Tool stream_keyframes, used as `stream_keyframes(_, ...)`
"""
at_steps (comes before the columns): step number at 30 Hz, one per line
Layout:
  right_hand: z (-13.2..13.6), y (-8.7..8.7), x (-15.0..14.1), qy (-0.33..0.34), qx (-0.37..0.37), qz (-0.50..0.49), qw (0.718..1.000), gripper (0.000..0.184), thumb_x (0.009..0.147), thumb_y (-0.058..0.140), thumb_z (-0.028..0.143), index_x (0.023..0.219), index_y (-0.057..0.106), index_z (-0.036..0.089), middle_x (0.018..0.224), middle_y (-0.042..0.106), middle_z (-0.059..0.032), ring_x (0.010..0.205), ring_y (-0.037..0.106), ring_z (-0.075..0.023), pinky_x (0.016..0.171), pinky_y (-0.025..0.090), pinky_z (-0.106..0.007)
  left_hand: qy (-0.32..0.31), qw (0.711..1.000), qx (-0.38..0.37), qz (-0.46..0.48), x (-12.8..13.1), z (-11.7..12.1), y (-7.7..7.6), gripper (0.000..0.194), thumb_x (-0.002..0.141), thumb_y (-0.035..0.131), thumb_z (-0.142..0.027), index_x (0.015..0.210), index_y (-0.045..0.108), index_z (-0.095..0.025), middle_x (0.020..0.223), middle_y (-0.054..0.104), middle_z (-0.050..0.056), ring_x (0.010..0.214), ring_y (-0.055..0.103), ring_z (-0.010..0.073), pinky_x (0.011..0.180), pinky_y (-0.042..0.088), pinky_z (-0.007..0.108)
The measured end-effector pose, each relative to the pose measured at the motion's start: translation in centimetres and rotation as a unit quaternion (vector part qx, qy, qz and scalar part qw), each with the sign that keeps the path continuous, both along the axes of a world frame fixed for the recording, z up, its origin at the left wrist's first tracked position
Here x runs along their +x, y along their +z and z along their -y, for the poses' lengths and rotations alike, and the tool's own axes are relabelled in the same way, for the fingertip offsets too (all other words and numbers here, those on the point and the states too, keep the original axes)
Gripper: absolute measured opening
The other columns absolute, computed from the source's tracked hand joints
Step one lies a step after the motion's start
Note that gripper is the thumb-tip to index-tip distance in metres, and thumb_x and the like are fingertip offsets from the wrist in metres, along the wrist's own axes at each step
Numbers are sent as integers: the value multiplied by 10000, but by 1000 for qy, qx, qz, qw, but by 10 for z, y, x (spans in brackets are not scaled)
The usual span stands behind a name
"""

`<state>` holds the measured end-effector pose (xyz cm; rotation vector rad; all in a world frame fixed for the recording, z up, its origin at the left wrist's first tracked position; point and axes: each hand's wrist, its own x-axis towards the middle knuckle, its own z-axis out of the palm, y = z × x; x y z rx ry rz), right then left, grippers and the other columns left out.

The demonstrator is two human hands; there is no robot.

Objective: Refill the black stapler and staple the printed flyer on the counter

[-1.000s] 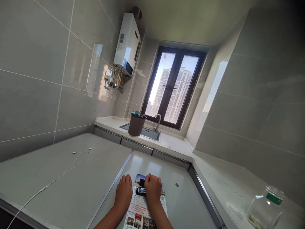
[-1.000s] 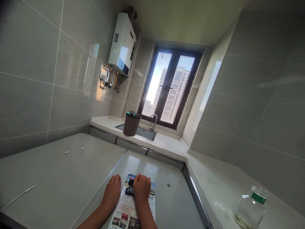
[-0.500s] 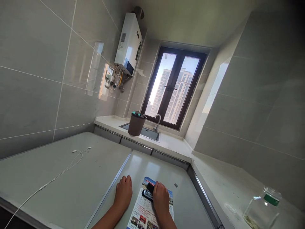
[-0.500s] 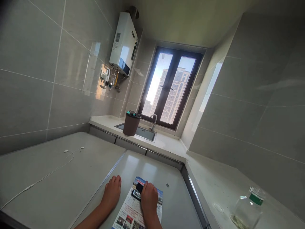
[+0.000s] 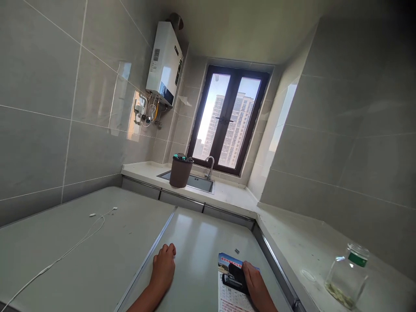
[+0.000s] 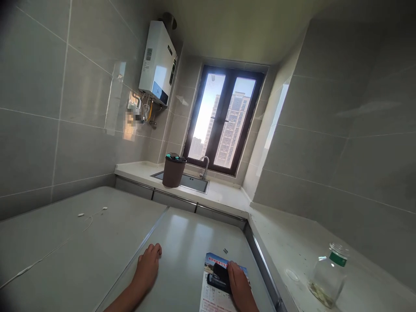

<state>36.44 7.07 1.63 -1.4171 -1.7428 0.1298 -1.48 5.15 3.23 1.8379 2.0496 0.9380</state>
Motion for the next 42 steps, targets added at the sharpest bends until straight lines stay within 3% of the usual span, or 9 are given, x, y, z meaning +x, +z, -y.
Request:
stream_keyframes(3,-1,2,12,20,-29,-70,997,589,940,351,722,764,636,238,788,691,-53,789,626,-228,757,522,-328,-6,999,28,15,-1,-3,-2,317,1015,278,-220,893,570,-197,978,638,76,957,604,235,833,335,346)
stream_keyframes(7,-9,4,38,-85,-16,-185,979,637,919,273,745,625,513,234,603,539,-6,614,519,-189,615,415,-306,-19,997,56,48,0,-6,-4,345,997,324,-342,722,488,-214,760,620,26,748,570,207,786,337,328)
stream_keyframes(10,-16,-1,56,-138,-66,-178,972,651,844,291,787,546,472,237,510,464,5,537,477,-184,571,351,-314,-40,993,65,89,0,-6,-4,423,976,341,-426,602,350,-230,574,466,-10,598,435,176,648,281,309)
stream_keyframes(14,-24,-11,64,-132,-120,-150,972,636,815,279,763,502,463,241,484,501,-20,530,509,-197,580,345,-319,-51,984,93,141,0,-4,-4,471,961,344,-526,608,230,-235,568,284,-29,571,279,149,583,183,323)
stream_keyframes(22,-26,-10,61,-139,-119,-118,976,629,805,261,757,505,470,244,485,541,-36,535,534,-207,580,348,-318,-43,983,133,120,0,-8,-8,394,846,468,-422,568,273,-223,547,343,-24,551,333,136,574,196,306)
stream_keyframes(28,-23,-7,58,-140,-120,-87,979,607,816,254,726,514,467,244,516,575,-46,561,549,-210,594,352,-317,-53,984,119,118,-1,-8,-6,332,790,475,-372,575,267,-227,554,368,-32,559,377,138,579,223,288)
stream_keyframes(36,-26,-13,59,-123,-117,-82,982,605,832,273,708,507,483,243,497,578,-41,528,549,-203,568,341,-309,-41,983,127,122,-1,-7,-6,288,704,469,-274,610,199,-241,576,262,-55,558,300,132,571,197,285)
stream_keyframes(42,-25,-13,59,-123,-117,-68,983,592,855,285,686,515,475,240,507,576,-34,538,547,-198,579,331,-301,-40,986,113,120,-1,-6,-7,313,729,457,-308,608,176,-241,580,237,-51,569,291,135,583,195,288)
